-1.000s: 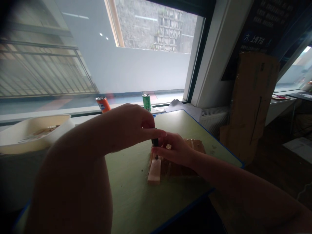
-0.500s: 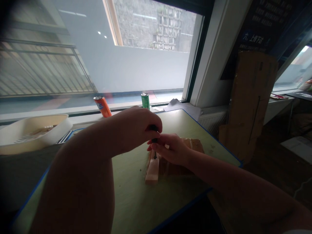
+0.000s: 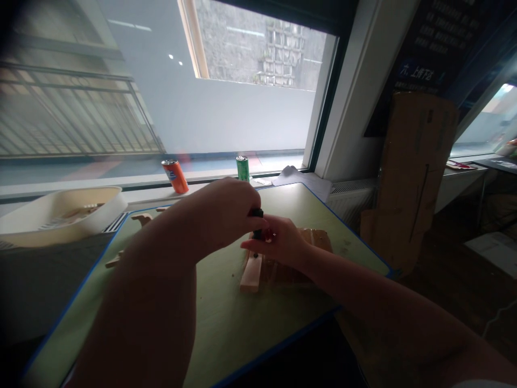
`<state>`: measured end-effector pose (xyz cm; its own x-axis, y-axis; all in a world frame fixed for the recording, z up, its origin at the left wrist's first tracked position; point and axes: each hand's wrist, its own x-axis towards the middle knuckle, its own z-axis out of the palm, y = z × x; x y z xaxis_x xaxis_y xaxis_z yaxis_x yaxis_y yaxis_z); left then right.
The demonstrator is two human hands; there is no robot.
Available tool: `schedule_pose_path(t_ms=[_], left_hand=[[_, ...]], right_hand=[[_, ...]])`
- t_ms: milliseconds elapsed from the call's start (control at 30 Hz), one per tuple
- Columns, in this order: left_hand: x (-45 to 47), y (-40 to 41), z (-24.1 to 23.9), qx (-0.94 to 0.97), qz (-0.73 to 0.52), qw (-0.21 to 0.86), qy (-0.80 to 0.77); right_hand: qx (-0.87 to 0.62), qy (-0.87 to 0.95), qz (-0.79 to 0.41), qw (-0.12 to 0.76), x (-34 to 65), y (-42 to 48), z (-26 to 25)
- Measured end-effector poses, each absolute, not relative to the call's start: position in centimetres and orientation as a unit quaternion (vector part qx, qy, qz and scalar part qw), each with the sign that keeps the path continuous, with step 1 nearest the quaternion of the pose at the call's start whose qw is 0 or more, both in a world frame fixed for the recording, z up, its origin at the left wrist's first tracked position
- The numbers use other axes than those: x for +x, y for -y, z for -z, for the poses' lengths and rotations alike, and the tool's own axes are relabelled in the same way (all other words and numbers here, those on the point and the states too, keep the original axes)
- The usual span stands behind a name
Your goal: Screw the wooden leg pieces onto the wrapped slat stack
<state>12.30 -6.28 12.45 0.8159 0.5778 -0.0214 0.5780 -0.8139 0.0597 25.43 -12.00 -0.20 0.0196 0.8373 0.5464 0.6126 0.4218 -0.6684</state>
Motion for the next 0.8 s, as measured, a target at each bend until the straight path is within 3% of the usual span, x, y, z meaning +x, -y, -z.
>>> schedule_pose_path(t_ms=[367, 600, 800], left_hand=[[10.4, 4.1, -11.8, 0.981, -0.036, 0.073, -0.175], [11.1, 4.7, -11.8, 0.948, -0.071, 0.069, -0.303], [12.3, 6.4, -12.7, 0.939, -0.005, 0.022, -0.344]], right_hand=[[-0.451, 0.739, -0.175, 0.469, 25.5, 12.3, -0.5], [-0.528, 0.707, -0.106, 0.459, 25.5, 11.9, -0.1], [-0.510, 0.714, -0.135, 0.461, 25.9, 11.4, 0.2]])
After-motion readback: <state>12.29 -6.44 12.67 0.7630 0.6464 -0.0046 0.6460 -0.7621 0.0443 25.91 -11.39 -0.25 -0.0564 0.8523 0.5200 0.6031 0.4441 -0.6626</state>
